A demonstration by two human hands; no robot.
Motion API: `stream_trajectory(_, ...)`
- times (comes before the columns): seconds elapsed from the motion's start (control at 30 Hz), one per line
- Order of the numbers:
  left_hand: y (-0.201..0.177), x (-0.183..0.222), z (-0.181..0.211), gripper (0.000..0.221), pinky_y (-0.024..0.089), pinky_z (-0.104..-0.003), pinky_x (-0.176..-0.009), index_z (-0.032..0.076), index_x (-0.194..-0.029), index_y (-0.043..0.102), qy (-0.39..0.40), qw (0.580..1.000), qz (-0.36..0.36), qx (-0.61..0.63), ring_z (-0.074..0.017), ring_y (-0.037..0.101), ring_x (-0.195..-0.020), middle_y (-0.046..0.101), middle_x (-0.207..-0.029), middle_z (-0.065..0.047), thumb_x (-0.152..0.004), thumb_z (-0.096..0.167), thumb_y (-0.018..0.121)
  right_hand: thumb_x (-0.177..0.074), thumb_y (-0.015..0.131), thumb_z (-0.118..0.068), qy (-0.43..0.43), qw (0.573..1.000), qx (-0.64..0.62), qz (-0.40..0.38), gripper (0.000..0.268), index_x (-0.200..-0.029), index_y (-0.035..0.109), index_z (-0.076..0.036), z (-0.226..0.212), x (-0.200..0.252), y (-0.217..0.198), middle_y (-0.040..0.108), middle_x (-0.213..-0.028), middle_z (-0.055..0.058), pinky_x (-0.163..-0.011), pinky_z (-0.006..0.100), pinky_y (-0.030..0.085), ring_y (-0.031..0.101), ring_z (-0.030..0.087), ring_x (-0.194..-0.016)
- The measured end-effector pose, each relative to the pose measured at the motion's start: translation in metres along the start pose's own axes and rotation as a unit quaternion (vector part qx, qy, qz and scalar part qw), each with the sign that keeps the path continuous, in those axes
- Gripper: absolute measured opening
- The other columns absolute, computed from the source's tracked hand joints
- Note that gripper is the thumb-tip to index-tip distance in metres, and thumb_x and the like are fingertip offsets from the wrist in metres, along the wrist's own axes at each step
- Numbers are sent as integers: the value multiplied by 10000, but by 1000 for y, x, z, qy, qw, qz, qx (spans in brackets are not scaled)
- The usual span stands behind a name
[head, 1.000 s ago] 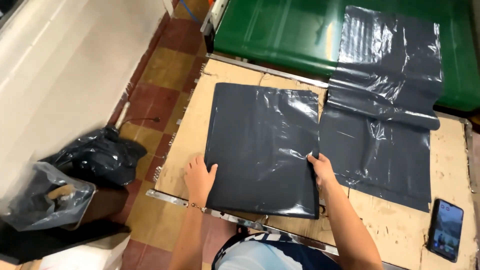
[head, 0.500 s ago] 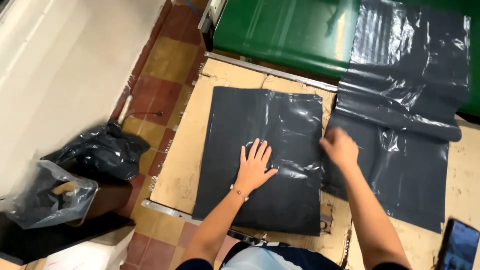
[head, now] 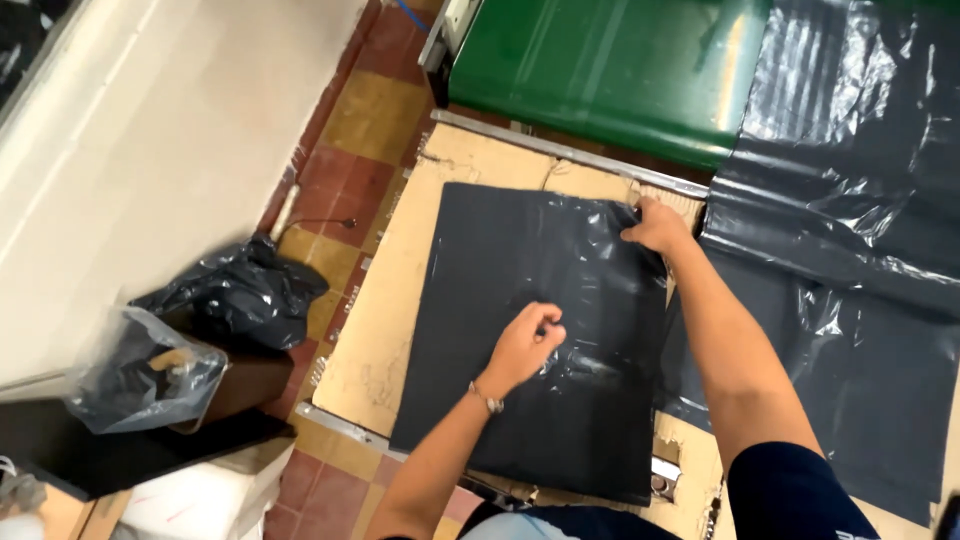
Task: Folding plastic bags and placing them into a red plastic crate for storage
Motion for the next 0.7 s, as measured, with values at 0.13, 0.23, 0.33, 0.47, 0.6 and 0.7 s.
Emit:
stream_trajectory(0.13, 50, -14, -78, 493, 575, -361, -869, 166, -1367, 532, -218, 849, -132, 463, -282, 707, -1147, 676, -1315, -164, -1069, 546, 429, -753, 794, -385, -62, 993, -37, 96, 488, -1188, 701, -185, -43, 34, -34, 738, -1083, 188, -940, 526, 546, 686, 403, -1116)
stream_trajectory(0.23, 5, -26, -55, 1052, 252, -607, -1179, 87, -1496, 342, -298, 738, -188, 575, -403, 452, -1456, 419, -1585, -259, -899, 946, 228, -853, 778, -224, -152, 958, -135, 203, 306, -1105, 631, -130, -97, 104, -88, 709, -955, 227, -837, 590, 505, 674, 474, -1004)
stream_trajectory(0.33, -40, -26, -65, 1183, 378, -594, -1129, 78, -1376, 522, -291, 687, -185, 640, -423, 454, -1449, 484, -1542, -255, -731, 1039, 276, -859, 833, -128, -284, 895, -171, 299, 335, -1135, 645, -101, -136, 224, -126, 703, -1026, 187, -849, 502, 525, 681, 431, -1020)
stream_trajectory(0.47, -85, 13, -79, 1180, 414, -596, -1118, -3, -1418, 572, -241, 551, -226, 766, -443, 362, -1495, 430, -1580, -271, -673, 912, 597, -817, 826, -138, -356, 878, -106, 303, 250, -1054, 748, -155, -128, 362, -80, 749, -986, 37, -913, 411, 496, 688, 282, -941)
stream_trajectory(0.6, -95, 43, -187, 973, 411, -597, -1134, 44, -1292, 659, -285, 594, -153, 737, -373, 649, -1240, 710, -1248, -183, -725, 833, 612, -843, 739, -143, -342, 890, -60, 295, 114, -885, 694, -239, -96, 428, -12, 748, -967, -98, -921, 370, 465, 689, 188, -973)
stream_trajectory(0.7, -89, 63, -302, 728, 533, -524, -1031, 61, -1278, 678, -363, 682, -63, 632, -332, 705, -1151, 725, -1217, -161, -886, 672, 624, -796, 752, -111, -323, 898, -27, 299, 169, -868, 675, -243, -82, 449, 29, 751, -1005, -123, -922, 352, 472, 695, 159, -1016)
Point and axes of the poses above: each hand's wrist, its own x-axis away from the middle knuckle, its own y-axis out of the palm, z = x × y, the point moved 9 cm from there along -x, towards the middle knuckle
